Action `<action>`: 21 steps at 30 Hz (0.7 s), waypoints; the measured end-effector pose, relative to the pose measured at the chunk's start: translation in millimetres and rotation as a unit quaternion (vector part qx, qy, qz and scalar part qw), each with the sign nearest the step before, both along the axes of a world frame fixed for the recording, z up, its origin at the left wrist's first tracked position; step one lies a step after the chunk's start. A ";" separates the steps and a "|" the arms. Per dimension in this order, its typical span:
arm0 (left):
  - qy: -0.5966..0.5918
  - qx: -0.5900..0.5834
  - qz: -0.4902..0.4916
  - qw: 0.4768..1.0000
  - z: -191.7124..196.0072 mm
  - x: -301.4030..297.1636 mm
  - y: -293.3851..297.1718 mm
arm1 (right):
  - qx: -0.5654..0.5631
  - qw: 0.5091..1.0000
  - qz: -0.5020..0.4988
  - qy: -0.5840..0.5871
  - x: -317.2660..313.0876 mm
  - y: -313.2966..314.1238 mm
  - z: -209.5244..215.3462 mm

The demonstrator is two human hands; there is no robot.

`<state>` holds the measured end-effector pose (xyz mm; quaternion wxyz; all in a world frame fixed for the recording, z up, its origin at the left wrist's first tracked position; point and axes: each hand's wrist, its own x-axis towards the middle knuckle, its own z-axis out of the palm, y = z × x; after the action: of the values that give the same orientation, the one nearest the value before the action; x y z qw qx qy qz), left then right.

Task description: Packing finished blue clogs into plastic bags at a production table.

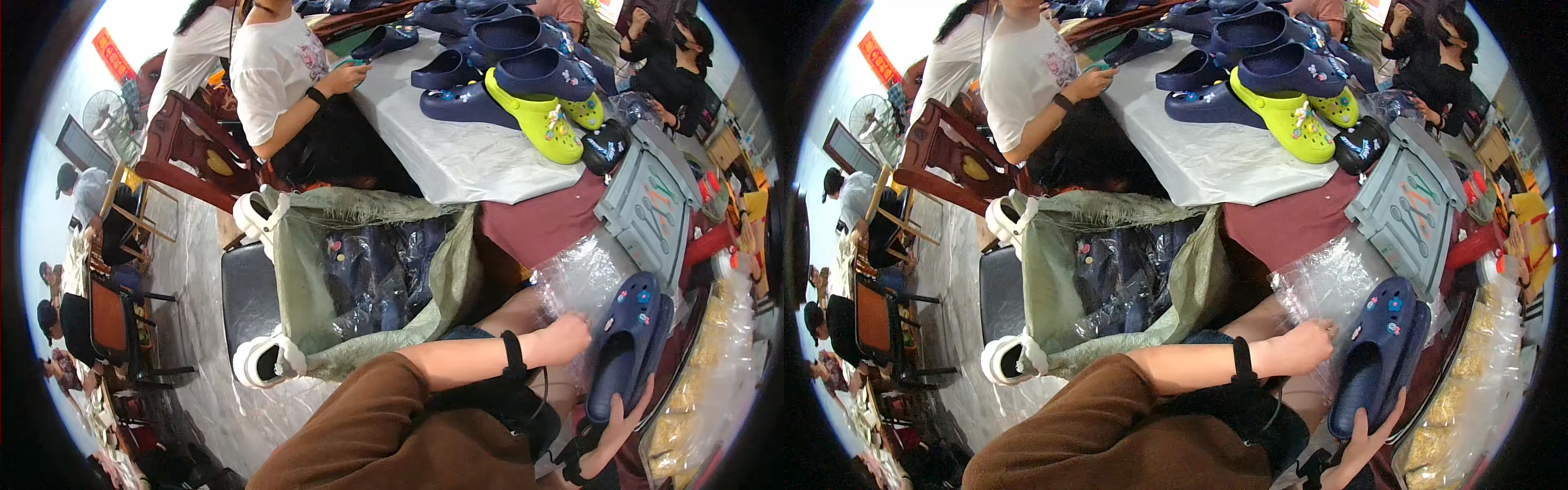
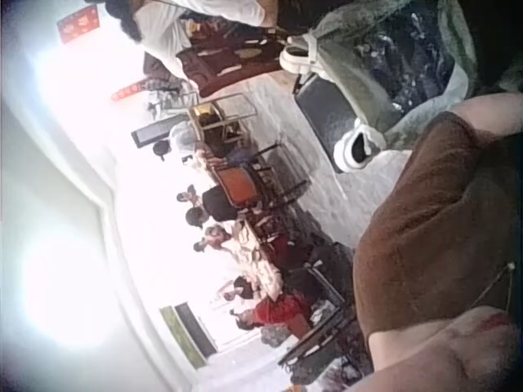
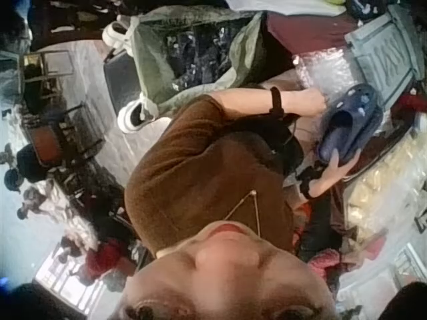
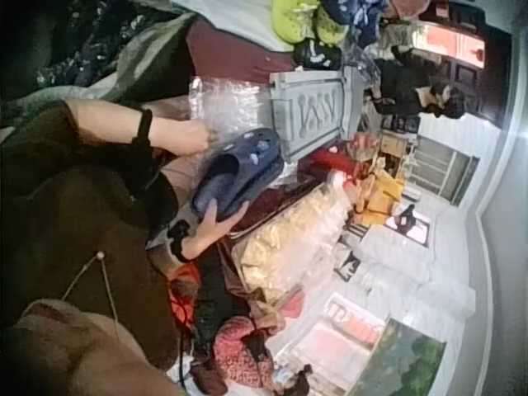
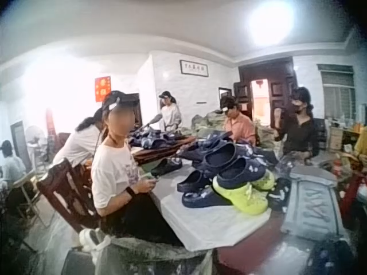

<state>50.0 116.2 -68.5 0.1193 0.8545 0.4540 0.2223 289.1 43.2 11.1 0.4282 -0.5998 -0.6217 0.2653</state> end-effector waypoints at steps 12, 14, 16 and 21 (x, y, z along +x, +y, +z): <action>-0.021 -0.005 0.014 1.000 7.9 -6.2 -1.4 | -0.005 1.000 0.012 -0.014 -14.0 2.6 5.7; -0.017 0.007 0.026 0.999 5.1 -7.6 -2.9 | 0.006 0.999 0.025 -0.042 -14.0 3.5 4.0; -0.042 0.038 0.024 0.998 0.8 -5.2 -2.7 | 0.000 0.999 0.024 -0.045 -6.5 4.1 -0.8; 0.000 0.120 0.052 0.991 -17.7 22.8 2.7 | 0.124 0.987 0.044 -0.090 -10.8 -4.9 5.8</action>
<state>72.8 119.0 -86.2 0.0040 0.8379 0.4679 0.2812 278.3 38.3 16.9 0.4295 -0.5359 -0.7113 0.1496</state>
